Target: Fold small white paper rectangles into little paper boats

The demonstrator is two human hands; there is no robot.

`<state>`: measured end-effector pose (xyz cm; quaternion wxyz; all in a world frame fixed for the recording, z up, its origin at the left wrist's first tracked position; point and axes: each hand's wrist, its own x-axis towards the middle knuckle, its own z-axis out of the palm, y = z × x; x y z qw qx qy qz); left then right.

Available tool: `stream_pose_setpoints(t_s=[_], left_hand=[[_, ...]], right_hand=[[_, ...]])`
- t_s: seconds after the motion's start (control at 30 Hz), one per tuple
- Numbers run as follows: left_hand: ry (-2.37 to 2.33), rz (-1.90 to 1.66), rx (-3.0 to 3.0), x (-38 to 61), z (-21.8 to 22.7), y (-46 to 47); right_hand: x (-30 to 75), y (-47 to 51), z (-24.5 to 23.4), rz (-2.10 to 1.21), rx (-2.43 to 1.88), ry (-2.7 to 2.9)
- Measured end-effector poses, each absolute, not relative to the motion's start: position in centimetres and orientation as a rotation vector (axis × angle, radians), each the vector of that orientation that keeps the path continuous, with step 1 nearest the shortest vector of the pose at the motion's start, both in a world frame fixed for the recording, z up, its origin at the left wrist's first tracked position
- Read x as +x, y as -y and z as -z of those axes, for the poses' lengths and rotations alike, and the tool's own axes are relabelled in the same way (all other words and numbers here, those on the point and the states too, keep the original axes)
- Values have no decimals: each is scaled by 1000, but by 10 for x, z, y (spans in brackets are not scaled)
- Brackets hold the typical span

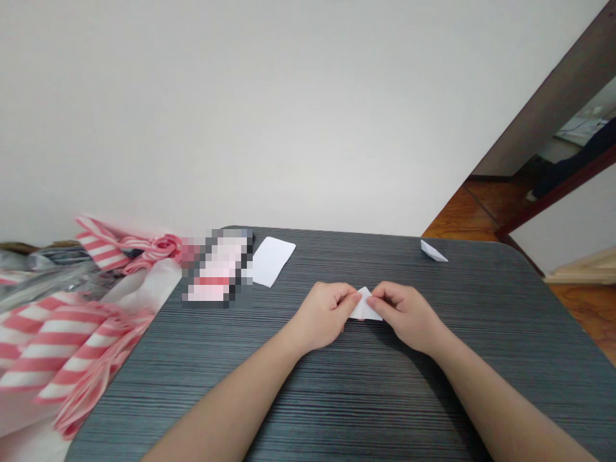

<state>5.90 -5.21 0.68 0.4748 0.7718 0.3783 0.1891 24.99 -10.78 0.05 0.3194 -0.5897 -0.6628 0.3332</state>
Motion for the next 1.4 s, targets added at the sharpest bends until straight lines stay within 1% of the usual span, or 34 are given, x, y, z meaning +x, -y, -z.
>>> stream_pose_setpoints(t_s=[0.2, 0.37, 0.53, 0.8, 1.4], left_hand=[[-901, -475, 1848, 59, -6, 51], [-924, -469, 1797, 58, -6, 51], [-918, -482, 1675, 58, -4, 49], [-885, -509, 1597, 58, 1, 48], [-860, -486, 1532, 58, 0, 47]], right_hand=[[252, 108, -1, -829, -1570, 1737], [255, 106, 5, -872, -1556, 1715], [256, 109, 18, -962, -1387, 1572], [257, 109, 10, -705, -1289, 1866], [257, 110, 10, -640, -1292, 1885]])
